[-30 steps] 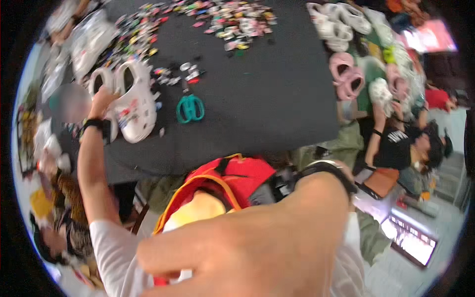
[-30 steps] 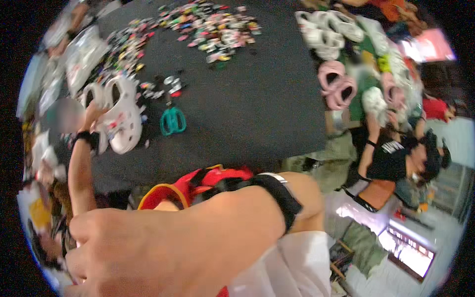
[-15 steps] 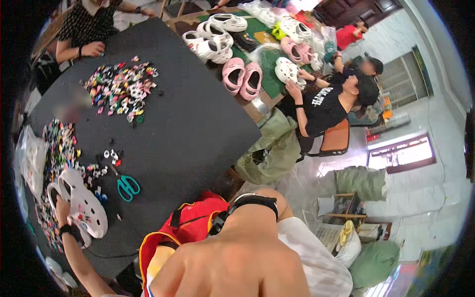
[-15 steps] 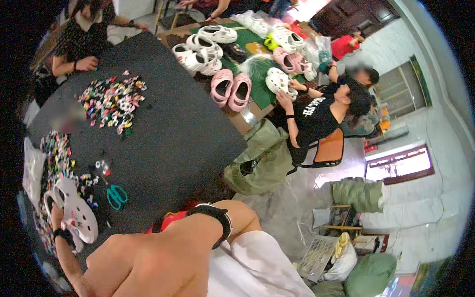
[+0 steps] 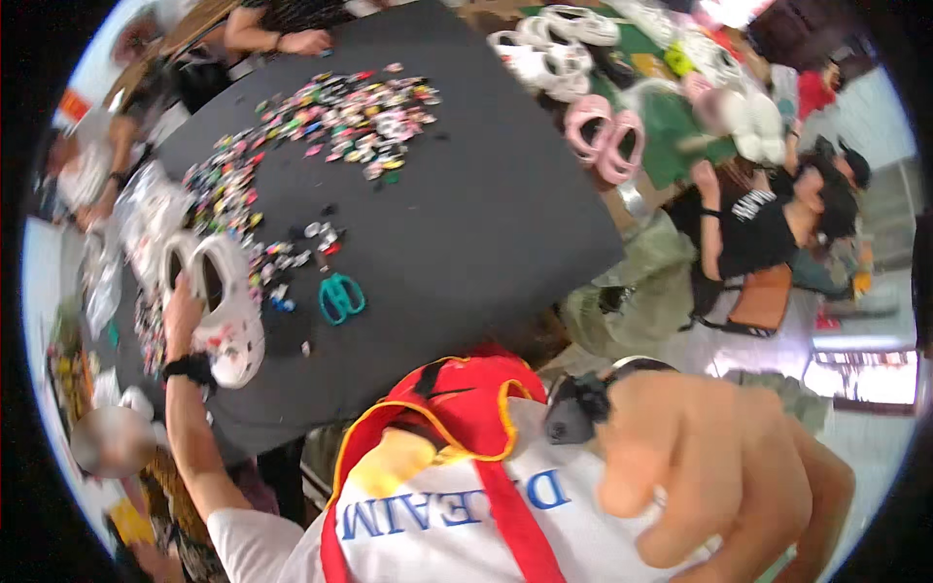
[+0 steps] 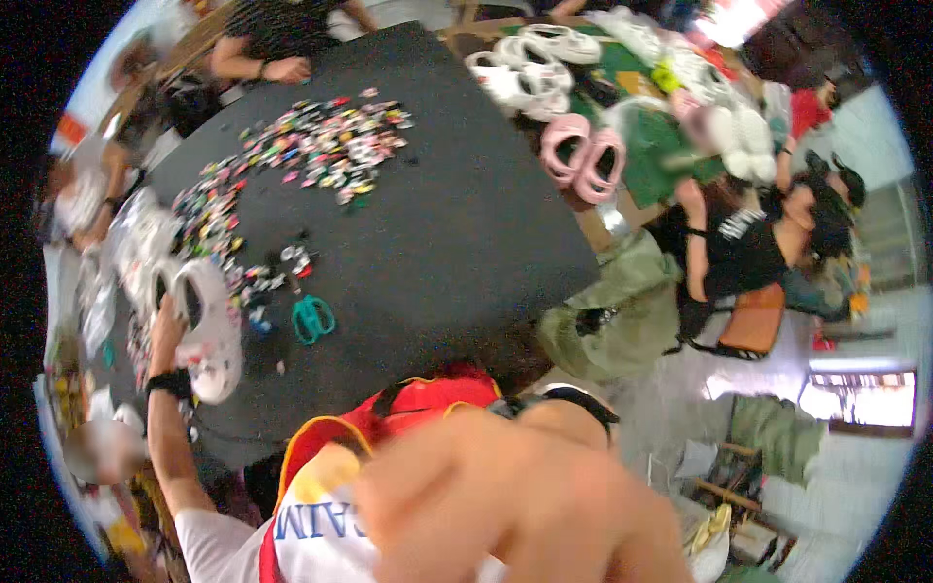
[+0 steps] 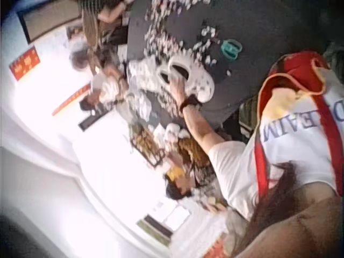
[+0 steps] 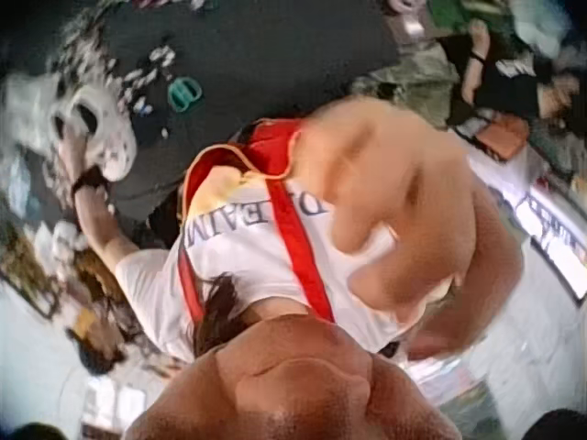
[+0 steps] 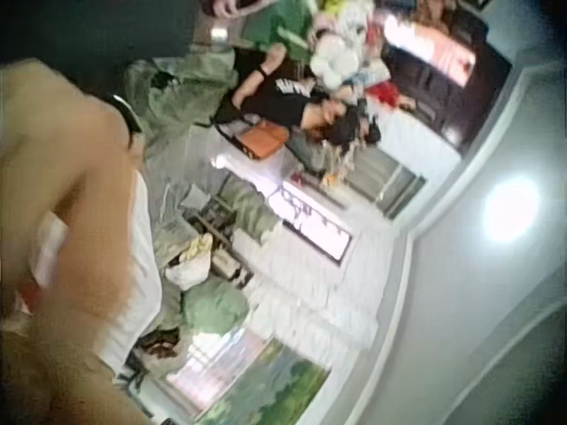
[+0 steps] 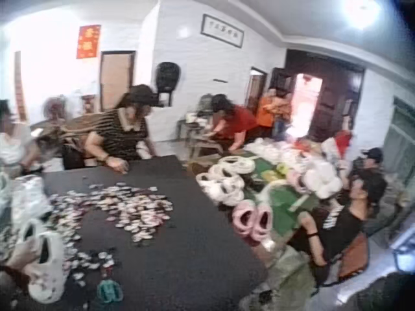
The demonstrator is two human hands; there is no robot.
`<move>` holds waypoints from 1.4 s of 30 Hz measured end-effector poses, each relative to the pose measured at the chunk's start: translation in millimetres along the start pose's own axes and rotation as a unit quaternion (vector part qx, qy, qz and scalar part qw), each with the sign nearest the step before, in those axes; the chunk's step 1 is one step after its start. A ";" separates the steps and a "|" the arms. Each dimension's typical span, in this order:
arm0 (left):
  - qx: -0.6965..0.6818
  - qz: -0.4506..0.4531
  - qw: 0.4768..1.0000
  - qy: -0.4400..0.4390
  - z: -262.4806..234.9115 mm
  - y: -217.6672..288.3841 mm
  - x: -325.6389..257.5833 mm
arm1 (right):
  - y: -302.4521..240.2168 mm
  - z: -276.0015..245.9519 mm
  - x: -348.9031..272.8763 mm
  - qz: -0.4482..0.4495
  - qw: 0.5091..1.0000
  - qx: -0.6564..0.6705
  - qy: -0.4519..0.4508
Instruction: Attaching decorative charms to rubber clogs and then placing the finished shoes into plastic bags.
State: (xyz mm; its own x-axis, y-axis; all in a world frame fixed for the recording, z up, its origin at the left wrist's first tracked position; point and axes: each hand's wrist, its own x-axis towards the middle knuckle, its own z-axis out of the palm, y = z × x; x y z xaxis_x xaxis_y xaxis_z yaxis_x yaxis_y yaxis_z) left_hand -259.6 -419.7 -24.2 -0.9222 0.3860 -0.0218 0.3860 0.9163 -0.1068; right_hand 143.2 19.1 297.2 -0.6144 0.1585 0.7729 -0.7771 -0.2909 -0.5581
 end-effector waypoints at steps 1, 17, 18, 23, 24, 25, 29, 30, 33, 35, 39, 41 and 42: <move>-0.118 0.022 0.993 0.022 -52.4 75.3 8.6 | -9.6 -8.5 5.2 0.062 0.997 0.024 -0.042; 0.178 0.615 0.753 0.155 -92.9 436.3 -33.2 | -18.7 -38.7 5.4 0.079 0.970 -0.074 -0.217; 0.211 0.600 0.756 0.157 -85.6 442.5 -38.8 | -15.6 -49.5 4.7 0.041 0.960 -0.067 -0.269; -0.017 0.519 0.844 0.138 -91.5 435.9 -62.5 | -4.9 -85.9 -16.5 0.067 0.952 -0.125 -0.271; -0.125 0.501 0.846 0.137 -94.7 425.1 -69.7 | 9.5 -95.8 -24.9 0.183 0.942 -0.196 -0.200; -0.159 0.480 0.858 0.094 -101.3 413.2 -75.1 | 26.9 -108.8 -37.1 0.295 0.909 -0.267 -0.122; -0.348 0.278 0.893 0.057 -77.0 363.0 -83.9 | 123.2 -167.4 -103.4 0.567 0.803 -0.139 0.116; -0.372 0.216 0.901 0.053 -63.6 352.1 -82.7 | 143.5 -175.7 -119.0 0.601 0.784 -0.053 0.147; -0.424 0.104 0.899 0.025 -60.7 347.2 -83.3 | 190.0 -170.5 -140.4 0.618 0.761 0.103 0.169; -0.479 0.021 0.876 -0.047 -49.5 349.4 -81.4 | 216.2 -164.4 -146.9 0.635 0.745 0.132 0.159; -0.548 -0.032 0.834 -0.054 -27.1 366.2 -75.8 | 254.8 -149.5 -150.9 0.650 0.736 0.050 0.182; -0.556 -0.047 0.829 -0.033 -31.3 377.0 -79.7 | 279.1 -153.8 -156.4 0.642 0.717 0.152 0.226; -0.561 -0.056 0.826 -0.013 -33.5 381.3 -79.8 | 290.1 -157.1 -158.0 0.621 0.690 0.252 0.274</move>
State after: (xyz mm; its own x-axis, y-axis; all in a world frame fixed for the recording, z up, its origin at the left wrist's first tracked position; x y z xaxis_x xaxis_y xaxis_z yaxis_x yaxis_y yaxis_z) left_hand -38.0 -97.6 -29.8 -0.9478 0.3035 -0.0978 0.0611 0.4739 0.8785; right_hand -6.6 58.0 -34.3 -0.8304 -0.2158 -0.5137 0.4565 -0.7921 -0.4052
